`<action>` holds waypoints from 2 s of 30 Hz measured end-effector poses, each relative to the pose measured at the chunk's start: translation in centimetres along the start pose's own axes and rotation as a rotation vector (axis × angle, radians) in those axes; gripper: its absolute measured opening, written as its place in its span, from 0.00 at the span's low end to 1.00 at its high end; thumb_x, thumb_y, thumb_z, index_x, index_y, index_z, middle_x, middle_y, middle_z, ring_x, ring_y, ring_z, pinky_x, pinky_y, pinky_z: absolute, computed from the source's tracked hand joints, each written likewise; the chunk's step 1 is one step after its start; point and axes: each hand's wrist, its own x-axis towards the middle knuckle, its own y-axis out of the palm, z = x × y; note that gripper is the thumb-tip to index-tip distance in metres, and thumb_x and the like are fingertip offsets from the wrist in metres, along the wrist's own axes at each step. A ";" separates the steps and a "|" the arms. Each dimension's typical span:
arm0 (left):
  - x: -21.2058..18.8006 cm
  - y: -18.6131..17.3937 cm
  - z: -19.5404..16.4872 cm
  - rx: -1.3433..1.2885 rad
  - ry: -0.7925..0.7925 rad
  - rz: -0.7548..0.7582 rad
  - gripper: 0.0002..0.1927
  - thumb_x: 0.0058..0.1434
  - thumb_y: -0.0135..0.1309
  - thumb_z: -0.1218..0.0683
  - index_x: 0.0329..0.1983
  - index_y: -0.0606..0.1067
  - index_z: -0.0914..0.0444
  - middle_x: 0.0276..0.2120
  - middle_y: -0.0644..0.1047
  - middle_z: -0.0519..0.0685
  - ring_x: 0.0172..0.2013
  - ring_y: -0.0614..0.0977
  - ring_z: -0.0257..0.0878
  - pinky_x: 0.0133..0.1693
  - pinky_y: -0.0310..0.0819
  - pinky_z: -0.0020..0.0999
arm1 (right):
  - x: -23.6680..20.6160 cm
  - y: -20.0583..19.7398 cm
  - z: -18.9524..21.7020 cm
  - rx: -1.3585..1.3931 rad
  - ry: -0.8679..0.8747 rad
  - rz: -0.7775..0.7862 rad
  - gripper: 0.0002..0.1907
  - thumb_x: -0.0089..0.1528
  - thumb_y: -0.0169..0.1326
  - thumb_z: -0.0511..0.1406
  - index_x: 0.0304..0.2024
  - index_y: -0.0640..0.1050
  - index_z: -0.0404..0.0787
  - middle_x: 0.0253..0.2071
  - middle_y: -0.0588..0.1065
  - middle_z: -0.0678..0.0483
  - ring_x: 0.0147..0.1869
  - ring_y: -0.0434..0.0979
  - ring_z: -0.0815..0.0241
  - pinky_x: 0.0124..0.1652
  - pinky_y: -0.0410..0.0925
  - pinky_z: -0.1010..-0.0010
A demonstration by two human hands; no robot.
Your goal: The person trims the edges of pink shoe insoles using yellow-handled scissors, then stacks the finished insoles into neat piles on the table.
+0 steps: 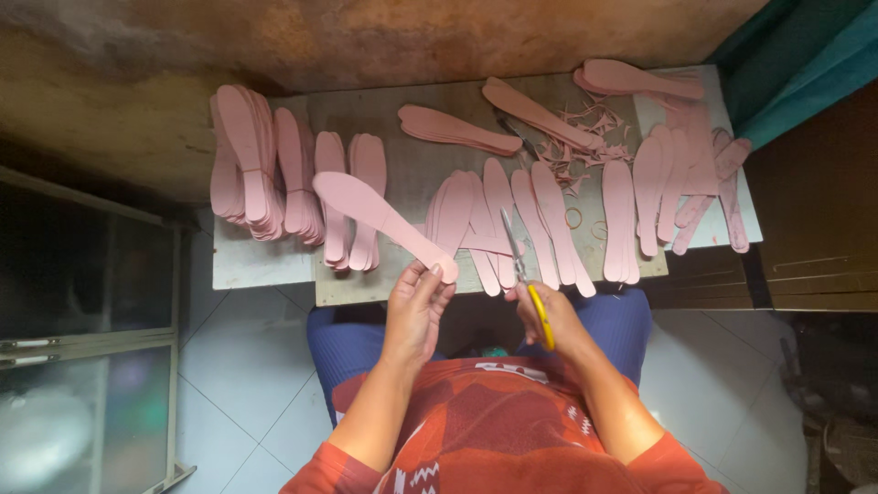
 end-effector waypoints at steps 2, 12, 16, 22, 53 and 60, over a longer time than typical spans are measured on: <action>-0.6 1.8 0.6 0.075 0.013 -0.015 0.10 0.66 0.56 0.60 0.49 0.72 0.64 0.41 0.79 0.48 0.39 0.81 0.35 0.44 0.80 0.31 | -2.2 1.3 -0.6 0.108 -0.056 0.086 0.24 0.69 0.41 0.51 0.49 0.74 0.38 0.25 0.66 0.59 0.24 0.67 0.67 0.27 0.68 0.73; -2.8 6.2 2.1 0.218 0.010 -0.048 0.10 0.64 0.56 0.59 0.46 0.76 0.71 0.39 0.80 0.52 0.37 0.83 0.36 0.41 0.81 0.28 | -5.7 4.1 -1.5 0.261 -0.235 0.297 0.27 0.71 0.34 0.54 0.53 0.68 0.39 0.32 0.67 0.57 0.32 0.70 0.67 0.44 0.74 0.70; -2.9 6.1 2.4 0.212 0.032 -0.057 0.10 0.64 0.56 0.60 0.47 0.76 0.69 0.39 0.80 0.49 0.38 0.82 0.33 0.43 0.81 0.27 | -5.9 4.1 -1.5 0.232 -0.195 0.260 0.24 0.71 0.36 0.53 0.47 0.68 0.40 0.28 0.66 0.57 0.27 0.67 0.68 0.39 0.75 0.70; -2.9 5.7 3.4 0.224 0.035 -0.099 0.08 0.64 0.57 0.60 0.45 0.77 0.68 0.38 0.80 0.48 0.36 0.81 0.32 0.41 0.80 0.25 | -5.9 4.5 -1.1 0.160 -0.165 0.212 0.21 0.71 0.37 0.51 0.44 0.67 0.41 0.25 0.64 0.58 0.23 0.65 0.68 0.33 0.74 0.72; -2.5 2.5 4.3 0.260 0.036 -0.148 0.12 0.63 0.57 0.61 0.50 0.73 0.66 0.39 0.80 0.48 0.38 0.82 0.33 0.39 0.80 0.27 | -5.3 4.3 -0.3 -0.193 0.034 0.016 0.23 0.66 0.48 0.51 0.31 0.71 0.39 0.16 0.66 0.54 0.14 0.68 0.63 0.17 0.66 0.66; -1.9 -2.4 5.2 0.612 0.076 -0.067 0.19 0.66 0.56 0.56 0.59 0.75 0.66 0.36 0.80 0.43 0.33 0.76 0.27 0.33 0.69 0.22 | 2.9 -4.1 3.7 -0.951 -0.203 -0.677 0.23 0.59 0.60 0.50 0.39 0.80 0.37 0.35 0.79 0.37 0.41 0.80 0.35 0.41 0.72 0.48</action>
